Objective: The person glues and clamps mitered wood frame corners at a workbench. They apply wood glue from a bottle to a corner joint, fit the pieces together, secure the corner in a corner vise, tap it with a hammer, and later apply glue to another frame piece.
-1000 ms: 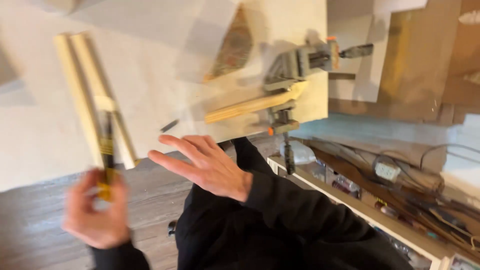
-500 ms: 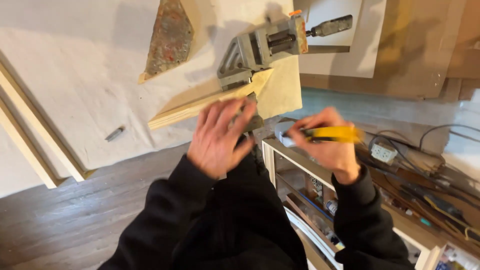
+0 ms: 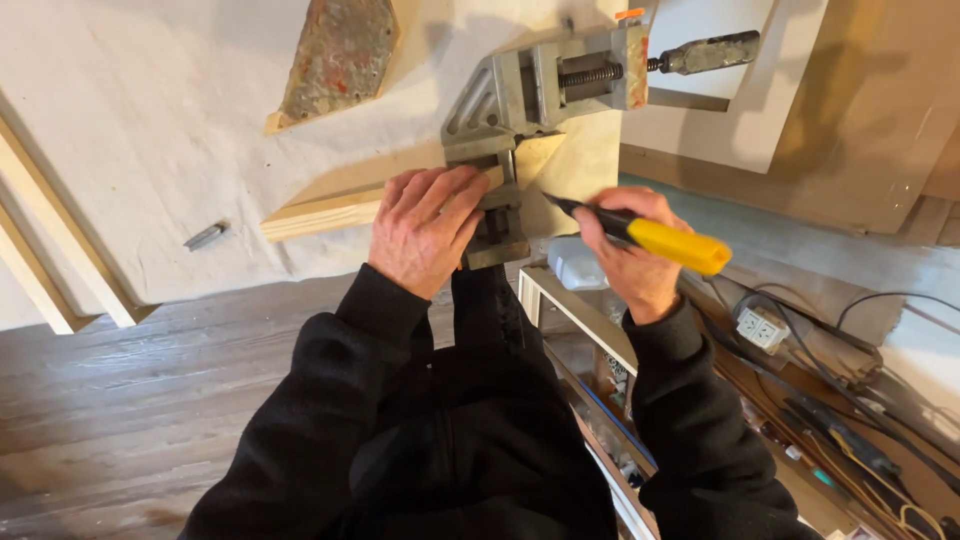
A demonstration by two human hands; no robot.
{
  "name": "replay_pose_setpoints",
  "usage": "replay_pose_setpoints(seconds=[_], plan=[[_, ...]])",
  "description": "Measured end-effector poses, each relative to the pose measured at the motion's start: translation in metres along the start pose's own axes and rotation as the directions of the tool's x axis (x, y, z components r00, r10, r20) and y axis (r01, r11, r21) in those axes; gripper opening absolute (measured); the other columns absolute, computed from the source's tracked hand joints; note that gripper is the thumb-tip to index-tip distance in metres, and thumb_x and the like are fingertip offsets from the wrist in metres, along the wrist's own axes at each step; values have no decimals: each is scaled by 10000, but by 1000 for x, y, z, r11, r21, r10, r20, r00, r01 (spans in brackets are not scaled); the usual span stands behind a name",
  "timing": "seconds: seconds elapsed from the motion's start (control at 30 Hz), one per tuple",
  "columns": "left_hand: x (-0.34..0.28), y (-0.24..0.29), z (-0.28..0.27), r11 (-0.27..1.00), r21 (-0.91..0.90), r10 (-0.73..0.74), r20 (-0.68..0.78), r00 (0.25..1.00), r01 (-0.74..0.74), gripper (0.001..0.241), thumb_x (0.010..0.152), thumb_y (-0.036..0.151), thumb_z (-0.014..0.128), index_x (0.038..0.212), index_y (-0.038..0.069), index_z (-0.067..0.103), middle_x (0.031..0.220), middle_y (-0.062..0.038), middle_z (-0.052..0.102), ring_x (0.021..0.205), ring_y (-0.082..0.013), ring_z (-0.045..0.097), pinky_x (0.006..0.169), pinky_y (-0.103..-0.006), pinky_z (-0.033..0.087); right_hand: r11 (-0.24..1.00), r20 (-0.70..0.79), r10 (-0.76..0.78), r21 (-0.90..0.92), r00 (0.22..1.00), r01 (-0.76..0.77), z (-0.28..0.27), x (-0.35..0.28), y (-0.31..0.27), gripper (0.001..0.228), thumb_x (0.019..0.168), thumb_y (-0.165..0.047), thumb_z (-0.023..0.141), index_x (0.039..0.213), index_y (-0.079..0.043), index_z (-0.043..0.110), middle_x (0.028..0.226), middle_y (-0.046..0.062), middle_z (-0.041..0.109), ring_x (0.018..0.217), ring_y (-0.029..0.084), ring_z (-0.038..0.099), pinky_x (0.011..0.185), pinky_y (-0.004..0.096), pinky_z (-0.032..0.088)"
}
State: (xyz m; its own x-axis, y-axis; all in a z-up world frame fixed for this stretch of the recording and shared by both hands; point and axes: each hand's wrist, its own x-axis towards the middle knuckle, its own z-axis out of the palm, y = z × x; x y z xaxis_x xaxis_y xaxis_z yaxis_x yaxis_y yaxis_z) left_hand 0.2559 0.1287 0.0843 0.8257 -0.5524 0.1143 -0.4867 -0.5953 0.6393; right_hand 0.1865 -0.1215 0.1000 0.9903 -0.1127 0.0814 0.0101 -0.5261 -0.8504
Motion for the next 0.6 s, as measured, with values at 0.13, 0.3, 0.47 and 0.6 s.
replay_pose_setpoints(seconds=[0.13,0.3,0.47,0.6], plan=[[-3,-1,2,1000,-11,-11,-14,1000,11,387,906,159,755,1280,94,680,1277,-23,644,1166,-237,619,1083,-436,433,994,33,-58,-95,998,61,9,16,-16,313,915,19,843,1146,-57,647,1173,120,750,1035,216,763,879,317,625],[-7,-4,7,1000,-12,-10,-59,998,10,374,919,160,756,1279,107,671,1295,-13,643,1192,-217,622,1119,-461,409,975,82,-99,-191,992,113,18,20,-16,317,931,2,826,1203,-69,680,1237,146,737,1085,268,764,916,348,620],[-8,-3,7,1000,-25,-15,-48,999,14,415,878,142,781,1273,121,653,1286,4,645,1180,-206,626,1133,-479,396,962,178,79,-273,981,-28,19,29,-24,321,943,-89,819,1216,-58,651,1217,138,736,987,264,766,815,339,622],[-10,-5,11,999,-36,-11,-58,998,9,409,892,114,779,1279,117,648,1287,4,639,1190,-205,625,1142,-480,388,924,240,-81,-346,967,163,17,29,-19,338,974,-66,778,1285,-49,647,1205,162,730,1021,295,744,870,370,604]])
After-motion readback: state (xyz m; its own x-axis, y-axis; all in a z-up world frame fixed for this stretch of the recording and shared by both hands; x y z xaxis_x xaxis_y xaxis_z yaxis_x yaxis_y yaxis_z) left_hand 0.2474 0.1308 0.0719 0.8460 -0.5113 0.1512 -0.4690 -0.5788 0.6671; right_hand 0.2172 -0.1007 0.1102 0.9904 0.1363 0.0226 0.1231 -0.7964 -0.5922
